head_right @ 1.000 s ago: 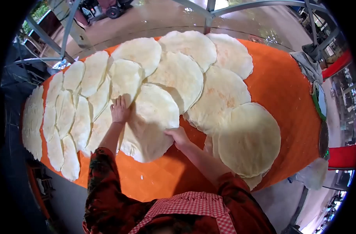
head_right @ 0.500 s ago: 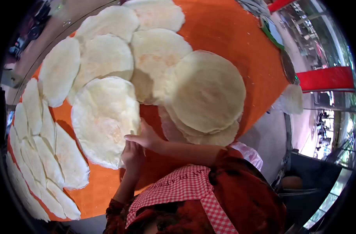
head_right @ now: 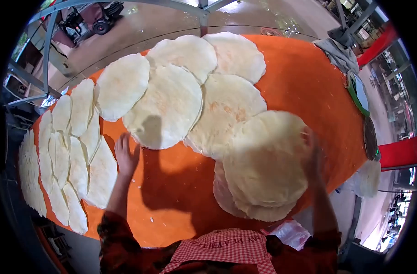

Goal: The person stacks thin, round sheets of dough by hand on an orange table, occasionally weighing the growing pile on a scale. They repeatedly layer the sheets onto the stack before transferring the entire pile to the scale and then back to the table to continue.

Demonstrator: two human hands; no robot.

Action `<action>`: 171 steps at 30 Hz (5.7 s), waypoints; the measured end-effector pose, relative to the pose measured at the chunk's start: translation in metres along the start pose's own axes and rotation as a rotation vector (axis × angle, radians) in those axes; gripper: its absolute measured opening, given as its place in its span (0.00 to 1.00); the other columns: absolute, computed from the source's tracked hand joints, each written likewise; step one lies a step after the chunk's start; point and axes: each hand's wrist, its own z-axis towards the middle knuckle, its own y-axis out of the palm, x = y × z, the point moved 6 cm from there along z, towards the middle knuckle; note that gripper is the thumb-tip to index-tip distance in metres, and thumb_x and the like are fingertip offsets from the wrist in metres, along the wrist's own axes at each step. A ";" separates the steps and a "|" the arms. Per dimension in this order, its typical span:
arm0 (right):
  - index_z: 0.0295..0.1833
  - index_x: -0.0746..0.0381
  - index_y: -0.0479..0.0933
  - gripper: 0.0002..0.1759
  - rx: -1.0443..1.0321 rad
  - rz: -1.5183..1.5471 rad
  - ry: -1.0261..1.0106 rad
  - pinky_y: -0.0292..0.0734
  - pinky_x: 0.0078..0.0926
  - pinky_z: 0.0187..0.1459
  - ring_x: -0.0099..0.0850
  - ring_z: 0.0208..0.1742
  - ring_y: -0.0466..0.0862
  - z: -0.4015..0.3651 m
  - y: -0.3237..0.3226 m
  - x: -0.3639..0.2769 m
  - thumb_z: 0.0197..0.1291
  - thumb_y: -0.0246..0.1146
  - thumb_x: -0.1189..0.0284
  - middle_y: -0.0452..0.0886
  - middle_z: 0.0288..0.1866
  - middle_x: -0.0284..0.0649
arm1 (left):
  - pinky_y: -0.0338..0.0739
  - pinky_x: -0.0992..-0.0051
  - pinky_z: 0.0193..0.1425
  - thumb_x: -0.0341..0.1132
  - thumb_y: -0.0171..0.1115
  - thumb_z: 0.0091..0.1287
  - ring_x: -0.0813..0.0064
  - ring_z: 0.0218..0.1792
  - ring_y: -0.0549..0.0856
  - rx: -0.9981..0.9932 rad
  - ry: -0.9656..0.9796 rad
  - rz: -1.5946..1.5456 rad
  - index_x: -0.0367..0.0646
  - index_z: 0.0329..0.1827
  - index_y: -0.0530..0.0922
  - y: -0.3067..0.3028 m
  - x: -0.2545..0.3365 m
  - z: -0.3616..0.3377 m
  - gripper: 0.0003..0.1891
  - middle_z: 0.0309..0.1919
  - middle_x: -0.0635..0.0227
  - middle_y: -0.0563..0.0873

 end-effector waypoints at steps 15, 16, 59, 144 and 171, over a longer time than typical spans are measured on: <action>0.35 0.67 0.81 0.13 -0.507 0.872 0.549 0.73 0.22 0.24 0.23 0.22 0.77 0.094 0.338 -0.111 0.44 0.72 0.71 0.82 0.28 0.36 | 0.80 0.63 0.33 0.29 0.54 0.59 0.63 0.34 0.82 -0.126 0.108 0.245 0.46 0.34 0.75 0.074 -0.040 0.150 0.03 0.31 0.64 0.81; 0.34 0.67 0.82 0.13 -0.525 0.828 0.516 0.73 0.23 0.25 0.24 0.22 0.77 0.098 0.344 -0.109 0.44 0.72 0.71 0.82 0.28 0.36 | 0.79 0.64 0.32 0.28 0.53 0.59 0.63 0.34 0.82 -0.162 0.175 0.221 0.46 0.34 0.75 0.085 -0.008 0.136 0.03 0.30 0.64 0.80; 0.58 0.68 0.73 0.28 -0.139 0.159 0.170 0.74 0.29 0.56 0.30 0.51 0.80 0.031 -0.006 0.077 0.51 0.70 0.72 0.79 0.53 0.42 | 0.70 0.59 0.49 0.36 0.61 0.63 0.53 0.47 0.75 0.017 -0.121 -0.053 0.38 0.45 0.76 0.062 0.075 -0.036 0.12 0.45 0.55 0.77; 0.53 0.67 0.74 0.33 0.051 -0.155 0.236 0.74 0.40 0.53 0.42 0.56 0.77 -0.048 -0.045 0.190 0.50 0.69 0.53 0.77 0.55 0.49 | 0.81 0.70 0.44 0.40 0.55 0.71 0.66 0.40 0.83 -0.333 -1.374 -1.348 0.37 0.51 0.72 0.052 0.322 -0.289 0.15 0.40 0.59 0.82; 0.61 0.64 0.73 0.30 -0.898 1.082 0.353 0.74 0.36 0.57 0.37 0.54 0.80 0.009 0.004 0.260 0.46 0.65 0.80 0.81 0.53 0.45 | 0.79 0.67 0.49 0.29 0.63 0.61 0.65 0.49 0.81 -0.022 -1.176 -1.421 0.34 0.63 0.68 0.088 0.427 -0.242 0.26 0.51 0.60 0.79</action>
